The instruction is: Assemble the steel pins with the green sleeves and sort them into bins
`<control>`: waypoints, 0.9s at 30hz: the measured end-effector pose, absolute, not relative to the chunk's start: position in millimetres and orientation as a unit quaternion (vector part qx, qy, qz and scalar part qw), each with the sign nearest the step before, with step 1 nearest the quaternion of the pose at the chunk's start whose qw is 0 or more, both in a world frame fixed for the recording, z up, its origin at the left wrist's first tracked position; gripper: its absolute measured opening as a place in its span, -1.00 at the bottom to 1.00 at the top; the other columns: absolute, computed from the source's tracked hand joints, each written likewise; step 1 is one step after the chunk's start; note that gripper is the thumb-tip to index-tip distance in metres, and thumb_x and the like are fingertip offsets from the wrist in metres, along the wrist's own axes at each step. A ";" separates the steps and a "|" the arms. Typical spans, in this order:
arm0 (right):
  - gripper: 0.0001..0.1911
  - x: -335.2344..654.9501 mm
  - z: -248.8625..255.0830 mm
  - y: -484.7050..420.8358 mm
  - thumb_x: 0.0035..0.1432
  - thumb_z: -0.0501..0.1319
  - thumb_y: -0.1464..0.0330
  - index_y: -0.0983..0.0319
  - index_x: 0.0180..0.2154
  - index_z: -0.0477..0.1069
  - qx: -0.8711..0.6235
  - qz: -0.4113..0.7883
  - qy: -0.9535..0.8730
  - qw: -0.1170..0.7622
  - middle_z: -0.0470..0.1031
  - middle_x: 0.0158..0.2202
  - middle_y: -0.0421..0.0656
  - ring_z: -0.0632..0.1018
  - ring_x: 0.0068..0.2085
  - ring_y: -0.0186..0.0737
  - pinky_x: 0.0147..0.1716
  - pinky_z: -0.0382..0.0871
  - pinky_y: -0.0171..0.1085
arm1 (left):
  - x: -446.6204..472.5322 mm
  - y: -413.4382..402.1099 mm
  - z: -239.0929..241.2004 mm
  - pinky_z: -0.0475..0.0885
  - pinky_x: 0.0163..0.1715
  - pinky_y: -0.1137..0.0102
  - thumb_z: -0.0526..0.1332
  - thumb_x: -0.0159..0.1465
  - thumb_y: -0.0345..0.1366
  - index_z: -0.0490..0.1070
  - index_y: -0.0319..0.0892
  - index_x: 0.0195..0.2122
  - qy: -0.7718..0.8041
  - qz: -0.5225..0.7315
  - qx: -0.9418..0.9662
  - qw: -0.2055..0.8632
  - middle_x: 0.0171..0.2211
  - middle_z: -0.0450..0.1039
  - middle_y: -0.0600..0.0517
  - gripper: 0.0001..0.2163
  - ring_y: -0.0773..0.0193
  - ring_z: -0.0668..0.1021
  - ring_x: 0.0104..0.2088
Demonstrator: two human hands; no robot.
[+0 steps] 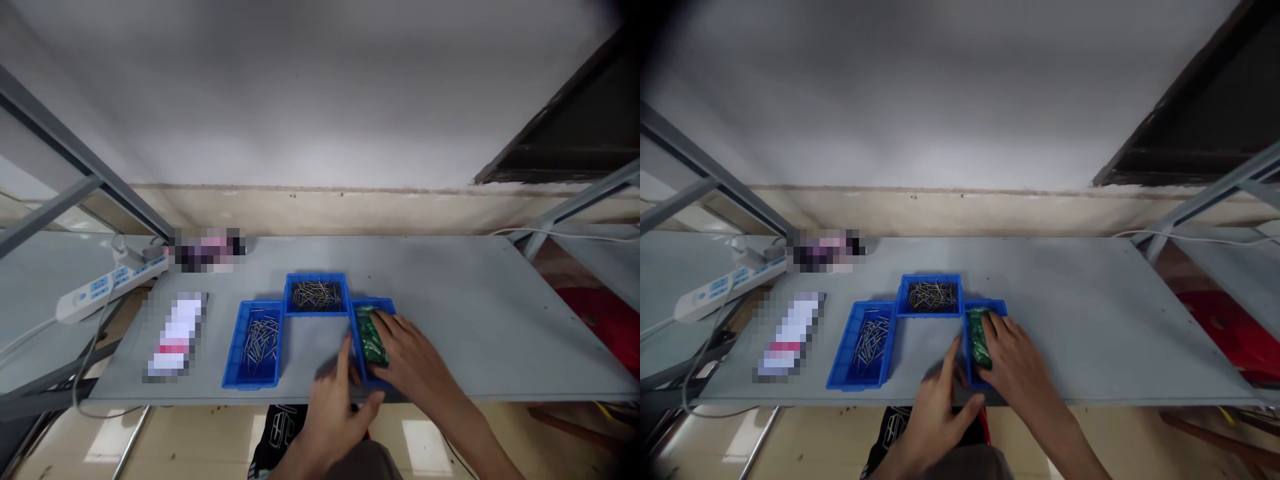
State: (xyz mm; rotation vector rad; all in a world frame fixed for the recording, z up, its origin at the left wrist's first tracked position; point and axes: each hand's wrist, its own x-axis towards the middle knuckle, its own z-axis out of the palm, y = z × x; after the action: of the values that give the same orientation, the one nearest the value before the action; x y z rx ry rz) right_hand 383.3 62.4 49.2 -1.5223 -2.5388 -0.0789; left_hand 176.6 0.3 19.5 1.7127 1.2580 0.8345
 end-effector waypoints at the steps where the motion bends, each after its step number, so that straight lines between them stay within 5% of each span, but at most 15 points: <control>1: -0.19 382.1 50.8 63.9 0.13 0.39 0.39 0.25 0.39 0.27 -0.507 -0.023 -0.857 0.088 0.54 0.29 0.21 0.61 0.21 0.32 0.15 0.57 0.16 | 177.9 2.8 17.1 0.59 -0.15 0.15 0.29 0.50 -0.03 -0.11 -0.18 0.64 0.500 0.320 0.695 0.406 -0.13 0.65 -0.12 -0.16 0.00 0.67 -0.20; 7: -0.36 373.9 61.3 72.7 0.10 0.35 0.49 0.29 0.23 0.37 -0.507 -0.012 -0.860 0.049 0.59 0.09 0.17 0.68 -0.07 0.20 -0.10 0.65 0.04 | 178.9 6.4 2.5 0.60 -0.14 0.17 0.32 0.36 -0.36 0.00 -0.12 0.64 0.502 0.299 0.712 0.389 -0.19 0.67 -0.04 -0.15 0.03 0.67 -0.21; 27: -0.73 384.6 71.3 79.9 0.30 0.24 0.49 0.19 0.02 0.47 -0.577 0.032 -0.795 0.184 0.71 -0.13 -0.05 0.73 -0.16 0.01 -0.21 0.54 -0.17 | 177.0 -0.6 0.2 0.59 -0.18 0.24 0.36 0.46 -0.12 0.01 -0.12 0.64 0.502 0.328 0.713 0.364 -0.23 0.65 -0.01 -0.18 0.10 0.67 -0.26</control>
State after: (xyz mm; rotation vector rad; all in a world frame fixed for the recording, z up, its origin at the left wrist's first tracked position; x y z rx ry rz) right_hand 384.6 79.9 71.3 -1.6277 -2.2421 0.0894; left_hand 177.0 -0.6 0.2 1.8348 1.2907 0.8428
